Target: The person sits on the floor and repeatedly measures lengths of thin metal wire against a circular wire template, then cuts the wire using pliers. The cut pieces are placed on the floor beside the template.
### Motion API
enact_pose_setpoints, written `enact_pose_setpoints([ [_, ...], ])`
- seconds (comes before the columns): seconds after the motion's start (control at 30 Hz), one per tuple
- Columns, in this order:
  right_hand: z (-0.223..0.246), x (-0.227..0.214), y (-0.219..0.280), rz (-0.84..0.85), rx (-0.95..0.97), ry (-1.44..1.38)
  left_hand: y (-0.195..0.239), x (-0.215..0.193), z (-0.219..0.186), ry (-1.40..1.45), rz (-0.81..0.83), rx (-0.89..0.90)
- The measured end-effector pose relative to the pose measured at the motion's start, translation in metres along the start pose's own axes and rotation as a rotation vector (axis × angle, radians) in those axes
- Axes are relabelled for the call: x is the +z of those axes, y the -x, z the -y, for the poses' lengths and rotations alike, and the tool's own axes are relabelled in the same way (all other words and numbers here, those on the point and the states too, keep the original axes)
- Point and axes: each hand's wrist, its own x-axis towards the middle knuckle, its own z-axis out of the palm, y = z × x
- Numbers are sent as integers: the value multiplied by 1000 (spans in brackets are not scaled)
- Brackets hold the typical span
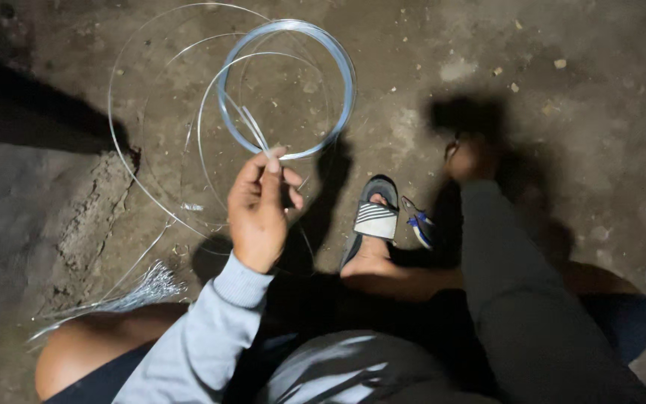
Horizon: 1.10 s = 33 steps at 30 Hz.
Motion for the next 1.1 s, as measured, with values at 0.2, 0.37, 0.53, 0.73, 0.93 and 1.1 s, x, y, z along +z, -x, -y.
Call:
enact_pose_setpoints([
  [0.2,119,-105,-28,-232,-228,-238,-12,11,8,81,-43,66],
  [0.37,230,-132,77,-184,-254,-637,-15,29,19,225,-34,101],
  [0.53,277,-128,153,-141,5,-1137,0,43,18,265,25,101],
  [0.73,257,-137,165,162,-297,-1179,24,43,-2,-12,87,49],
  [0.93,237,-205,95,322,-363,-1183,32,23,-26,32,464,166],
  [1.1,247,-241,73,630,-487,-1465,36,13,-45,223,727,-59],
])
